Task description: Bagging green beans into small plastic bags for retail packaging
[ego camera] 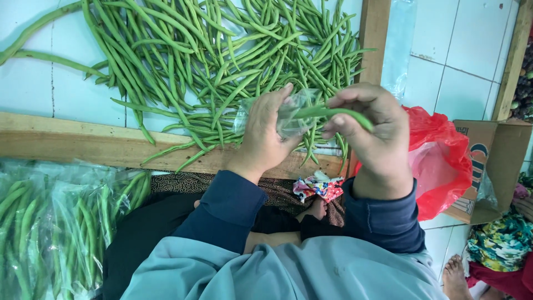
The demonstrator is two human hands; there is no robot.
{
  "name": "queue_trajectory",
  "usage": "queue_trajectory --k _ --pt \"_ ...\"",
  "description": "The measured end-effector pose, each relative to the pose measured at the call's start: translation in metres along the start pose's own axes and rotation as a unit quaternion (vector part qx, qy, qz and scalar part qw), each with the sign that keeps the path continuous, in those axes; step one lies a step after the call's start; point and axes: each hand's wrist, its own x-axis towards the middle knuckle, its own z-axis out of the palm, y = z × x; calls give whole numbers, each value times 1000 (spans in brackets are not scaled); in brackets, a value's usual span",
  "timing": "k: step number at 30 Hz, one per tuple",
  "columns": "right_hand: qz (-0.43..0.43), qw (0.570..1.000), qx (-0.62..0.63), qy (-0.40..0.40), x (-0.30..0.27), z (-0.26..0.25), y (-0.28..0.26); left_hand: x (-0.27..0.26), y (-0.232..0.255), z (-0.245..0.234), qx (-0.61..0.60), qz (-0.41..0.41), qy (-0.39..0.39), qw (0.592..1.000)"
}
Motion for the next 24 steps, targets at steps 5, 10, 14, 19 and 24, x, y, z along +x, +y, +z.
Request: queue_trajectory --k 5,10,14,19,24 --pt "-24 999 22 23 -3 4 31 7 10 -6 -21 -13 11 1000" --pt "-72 997 21 28 -9 -1 49 8 11 -5 -46 -8 22 999" --pt "-125 966 -223 24 -8 2 41 9 11 -5 -37 -2 26 999" --pt "-154 924 -349 -6 -6 10 41 14 23 -13 -43 18 6 999" --pt "-175 923 -344 11 -10 7 49 21 40 -30 -30 51 -48 997"
